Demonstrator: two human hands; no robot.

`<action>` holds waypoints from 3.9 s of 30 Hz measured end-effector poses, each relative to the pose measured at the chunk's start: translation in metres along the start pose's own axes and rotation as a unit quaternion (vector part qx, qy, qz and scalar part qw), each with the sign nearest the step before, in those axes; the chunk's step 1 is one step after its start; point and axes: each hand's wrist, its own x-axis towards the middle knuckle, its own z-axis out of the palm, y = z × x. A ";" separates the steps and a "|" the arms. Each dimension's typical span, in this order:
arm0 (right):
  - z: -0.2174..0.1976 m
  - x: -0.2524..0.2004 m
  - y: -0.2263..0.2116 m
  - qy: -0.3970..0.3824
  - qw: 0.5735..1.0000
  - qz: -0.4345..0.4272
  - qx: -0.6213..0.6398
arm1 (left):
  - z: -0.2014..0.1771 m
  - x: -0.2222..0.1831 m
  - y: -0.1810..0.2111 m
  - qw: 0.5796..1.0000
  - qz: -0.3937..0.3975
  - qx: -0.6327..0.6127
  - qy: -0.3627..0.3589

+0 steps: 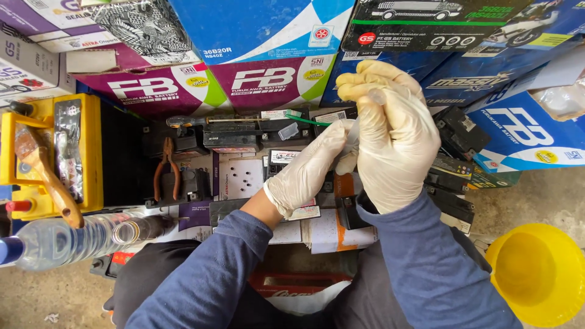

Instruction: Refilling lead-acid batteries with liquid using a syringe

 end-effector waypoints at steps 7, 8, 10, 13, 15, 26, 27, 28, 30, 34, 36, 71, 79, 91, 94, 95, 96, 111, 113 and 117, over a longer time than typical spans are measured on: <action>-0.012 0.006 -0.007 -0.018 1.000 -0.010 -0.005 | 0.002 0.004 0.000 1.000 0.008 0.013 -0.024; -0.015 0.006 -0.007 -0.027 1.000 -0.013 0.001 | 0.001 0.004 -0.004 1.000 0.016 0.002 -0.015; -0.019 0.006 -0.005 -0.038 0.999 -0.015 0.008 | -0.003 0.002 -0.010 1.000 0.024 -0.010 -0.005; -0.026 0.004 0.000 -0.057 0.998 -0.034 0.021 | -0.003 0.002 -0.006 0.999 0.019 -0.034 -0.004; -0.027 0.002 0.002 -0.079 0.996 -0.021 0.032 | 0.000 0.006 0.009 0.995 0.021 -0.085 -0.043; -0.045 -0.019 -0.002 -0.076 0.992 0.096 0.040 | 0.000 0.003 0.028 0.992 0.064 -0.112 -0.018; -0.047 -0.023 -0.005 -0.055 0.988 0.131 0.057 | 0.000 0.002 0.032 0.992 0.089 -0.090 -0.007; -0.050 -0.022 -0.008 -0.055 0.988 0.129 0.057 | 0.002 -0.001 0.040 0.992 0.090 -0.090 -0.007; -0.054 -0.021 -0.015 -0.075 0.967 0.210 0.125 | 0.007 -0.006 0.055 0.987 0.134 -0.089 0.010; -0.063 -0.015 -0.037 -0.245 0.882 0.331 0.231 | 0.009 -0.034 0.077 0.982 0.132 0.114 0.070; -0.056 -0.020 -0.043 -0.301 0.812 0.323 0.382 | 0.008 -0.049 0.078 0.924 0.256 0.272 0.081; 0.110 -0.152 -0.146 -0.477 0.695 0.283 0.458 | -0.011 -0.267 0.009 0.720 0.046 -0.454 0.522; 0.130 -0.166 -0.150 -0.447 0.724 0.313 0.421 | -0.024 -0.268 -0.005 0.704 0.075 -0.475 0.523; 0.149 -0.186 -0.141 -0.369 0.736 0.368 0.433 | -0.032 -0.261 -0.006 0.645 0.080 -0.526 0.548; 0.147 -0.175 -0.148 -0.354 0.731 0.361 0.458 | -0.030 -0.258 0.004 0.648 0.069 -0.516 0.557; 0.143 -0.167 -0.153 -0.370 0.737 0.345 0.448 | -0.029 -0.255 0.015 0.649 0.032 -0.501 0.572; 0.139 -0.159 -0.157 -0.386 0.742 0.330 0.437 | -0.028 -0.251 0.027 0.650 -0.005 -0.484 0.586; 0.006 -0.046 -0.086 -0.207 0.977 0.019 0.052 | 0.029 -0.142 0.066 0.918 -0.097 -0.238 0.302; -0.010 -0.027 -0.078 -0.184 0.977 0.075 0.077 | 0.036 -0.121 0.073 0.929 -0.135 -0.190 0.289; -0.031 -0.001 -0.045 -0.132 0.960 0.202 0.139 | 0.031 -0.087 0.069 0.970 -0.097 -0.105 0.195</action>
